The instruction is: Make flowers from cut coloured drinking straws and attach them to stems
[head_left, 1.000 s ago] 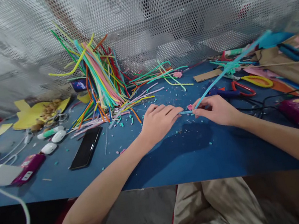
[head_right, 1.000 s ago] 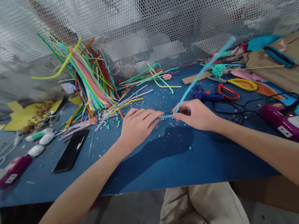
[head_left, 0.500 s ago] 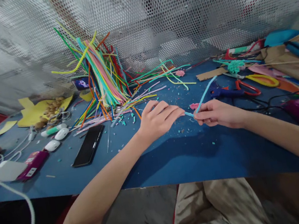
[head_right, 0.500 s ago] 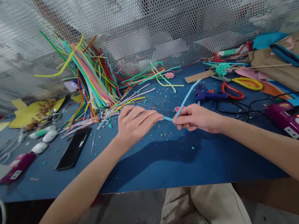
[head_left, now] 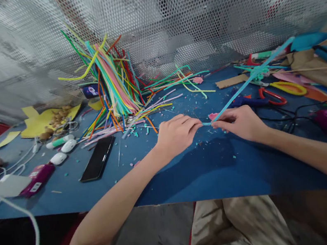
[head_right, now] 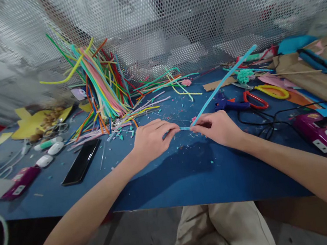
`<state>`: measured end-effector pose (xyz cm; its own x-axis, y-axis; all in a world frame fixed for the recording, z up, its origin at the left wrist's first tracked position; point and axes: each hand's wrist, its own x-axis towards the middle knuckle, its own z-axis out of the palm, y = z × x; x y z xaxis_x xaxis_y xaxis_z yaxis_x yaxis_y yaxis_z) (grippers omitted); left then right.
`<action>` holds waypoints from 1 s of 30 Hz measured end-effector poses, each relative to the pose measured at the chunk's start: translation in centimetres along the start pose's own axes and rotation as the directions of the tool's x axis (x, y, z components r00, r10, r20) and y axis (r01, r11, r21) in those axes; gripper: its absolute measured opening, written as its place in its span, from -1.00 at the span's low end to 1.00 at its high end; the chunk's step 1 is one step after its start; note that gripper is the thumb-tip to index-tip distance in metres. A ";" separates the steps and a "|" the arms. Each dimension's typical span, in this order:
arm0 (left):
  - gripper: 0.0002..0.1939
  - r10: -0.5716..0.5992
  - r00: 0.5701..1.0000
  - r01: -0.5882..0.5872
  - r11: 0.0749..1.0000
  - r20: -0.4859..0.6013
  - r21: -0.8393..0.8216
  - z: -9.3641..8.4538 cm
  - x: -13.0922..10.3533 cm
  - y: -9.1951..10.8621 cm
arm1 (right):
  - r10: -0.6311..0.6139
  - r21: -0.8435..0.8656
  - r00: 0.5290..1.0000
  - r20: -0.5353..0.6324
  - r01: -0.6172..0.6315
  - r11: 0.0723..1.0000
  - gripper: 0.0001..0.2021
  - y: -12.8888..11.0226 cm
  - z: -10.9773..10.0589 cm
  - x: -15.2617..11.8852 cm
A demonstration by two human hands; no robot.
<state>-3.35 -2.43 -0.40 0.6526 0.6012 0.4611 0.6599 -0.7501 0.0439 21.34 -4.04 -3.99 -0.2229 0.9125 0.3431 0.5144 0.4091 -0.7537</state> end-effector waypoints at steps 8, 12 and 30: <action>-0.72 -0.180 0.979 0.191 0.972 0.091 -0.135 -0.5 0.2 0.6 | -0.379 -0.213 0.924 0.049 0.381 0.900 -0.82 0.6 -1.0 0.6; -0.74 -0.243 0.963 0.259 0.953 0.118 -0.154 -0.6 0.5 0.7 | -0.500 -0.285 0.859 0.110 0.509 0.812 -0.83 0.9 -1.2 0.8; -0.66 -0.270 0.918 0.373 0.836 0.291 -0.402 0.1 0.7 -0.2 | -0.616 -0.376 0.770 0.166 0.627 0.682 -0.78 0.5 -1.5 0.6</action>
<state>-2.95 -1.86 -0.11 0.5293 0.8344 0.1538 0.6455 -0.5136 0.5653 22.73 -3.27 -3.26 -0.6259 0.4523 0.6354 0.5230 0.8477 -0.0882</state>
